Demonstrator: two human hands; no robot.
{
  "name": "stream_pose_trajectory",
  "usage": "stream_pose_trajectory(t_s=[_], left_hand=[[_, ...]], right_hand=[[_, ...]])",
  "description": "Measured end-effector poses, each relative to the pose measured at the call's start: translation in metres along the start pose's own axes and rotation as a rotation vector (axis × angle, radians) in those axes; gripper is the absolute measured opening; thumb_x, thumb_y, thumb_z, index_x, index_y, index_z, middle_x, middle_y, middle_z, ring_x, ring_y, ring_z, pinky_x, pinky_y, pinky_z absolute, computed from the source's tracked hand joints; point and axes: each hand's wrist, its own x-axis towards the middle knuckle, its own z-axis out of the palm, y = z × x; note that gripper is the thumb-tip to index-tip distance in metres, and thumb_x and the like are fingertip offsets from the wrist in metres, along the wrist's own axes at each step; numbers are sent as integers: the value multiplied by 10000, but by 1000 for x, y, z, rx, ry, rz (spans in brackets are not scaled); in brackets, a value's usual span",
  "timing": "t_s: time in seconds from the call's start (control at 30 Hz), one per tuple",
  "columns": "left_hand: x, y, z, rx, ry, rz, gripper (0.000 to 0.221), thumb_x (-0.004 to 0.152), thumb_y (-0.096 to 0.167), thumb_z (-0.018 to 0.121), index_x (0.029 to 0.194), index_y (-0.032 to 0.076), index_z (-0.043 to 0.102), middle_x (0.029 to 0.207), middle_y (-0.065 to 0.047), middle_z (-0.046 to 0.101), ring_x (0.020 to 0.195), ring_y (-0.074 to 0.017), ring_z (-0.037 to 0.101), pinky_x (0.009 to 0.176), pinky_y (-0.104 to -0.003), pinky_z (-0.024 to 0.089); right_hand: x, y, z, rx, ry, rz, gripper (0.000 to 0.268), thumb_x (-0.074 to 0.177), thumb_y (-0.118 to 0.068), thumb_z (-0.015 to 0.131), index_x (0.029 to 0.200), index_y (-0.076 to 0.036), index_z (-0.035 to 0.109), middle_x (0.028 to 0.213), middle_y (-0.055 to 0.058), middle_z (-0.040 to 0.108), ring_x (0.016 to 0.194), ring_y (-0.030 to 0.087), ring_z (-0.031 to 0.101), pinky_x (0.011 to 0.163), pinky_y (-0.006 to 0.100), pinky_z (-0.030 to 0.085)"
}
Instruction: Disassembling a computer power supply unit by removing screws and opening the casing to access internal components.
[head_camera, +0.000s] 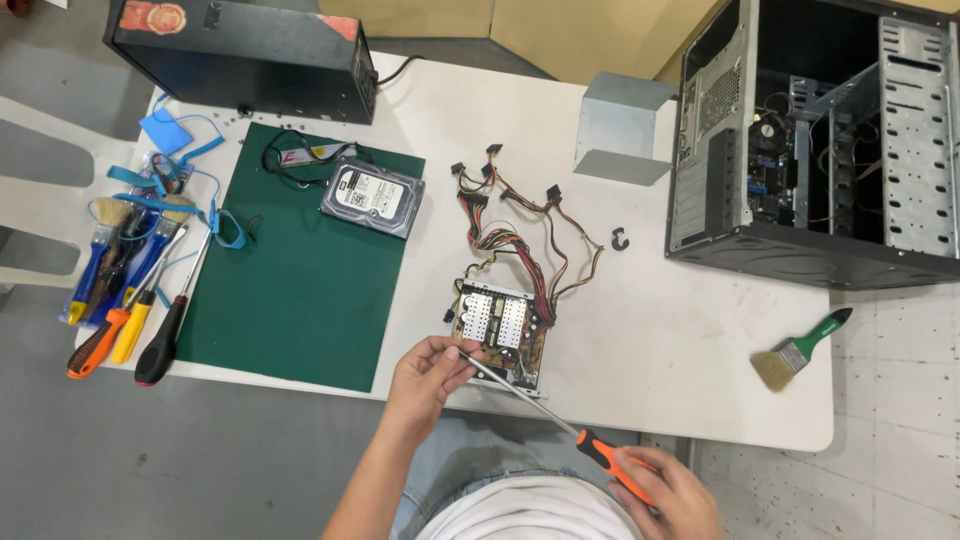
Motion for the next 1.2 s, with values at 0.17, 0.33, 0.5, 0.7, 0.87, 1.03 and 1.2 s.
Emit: stream_pose_trajectory(t_s=[0.17,0.33,0.5,0.7,0.87,1.03,1.2], left_hand=[[8,4,-9,17,-63,-27,180,1023,178,633,1133,40,668,1305,-178,759,1137,-258,760,975,-371,636],[36,-14,-45,402,87,181,592,991,440,576,1445,62,549,1433,-132,687,1250,-255,710,1106,-375,555],[45,-36,-81,795,92,65,428,1038,414,514,1335,150,676,1399,-32,733,1329,-183,667,1056,-326,500],[34,-16,-90,964,-184,-112,696,1009,566,456,1551,129,449,1538,-90,617,1394,-220,619,1129,-396,473],[32,12,-93,1022,-201,-138,714,1003,627,352,1534,172,493,1583,-43,580,1402,-253,601,1090,-410,484],[41,8,-107,1009,-174,-149,706,1005,624,352,1524,174,510,1557,-40,602,1360,-258,629,1077,-418,484],[43,13,-105,1026,-227,-134,723,1013,629,331,1516,142,512,1560,-51,592,1366,-259,619,1068,-419,499]], right_hand=[[8,-30,-7,445,84,445,456,720,-205,902,1155,-128,785,1200,90,848,1134,215,804,1022,356,619],[27,-39,-12,812,289,520,330,842,-142,783,1112,23,687,1162,302,795,1058,375,809,823,425,728],[77,-51,-11,514,240,42,328,965,-311,683,1139,-41,616,1132,233,775,1076,317,813,936,371,671],[137,-77,26,273,-29,78,317,933,-363,746,1112,-108,686,1111,19,824,1015,159,809,877,277,624],[157,-79,56,218,-138,87,321,941,-352,749,1124,-95,692,1046,-14,808,886,122,782,760,263,616],[163,-79,64,191,-170,178,360,940,-406,732,1121,-96,707,1055,-3,808,933,136,783,790,271,614],[171,-89,60,213,-227,-39,337,950,-326,758,1124,-56,655,1080,65,781,937,188,785,791,304,629]])
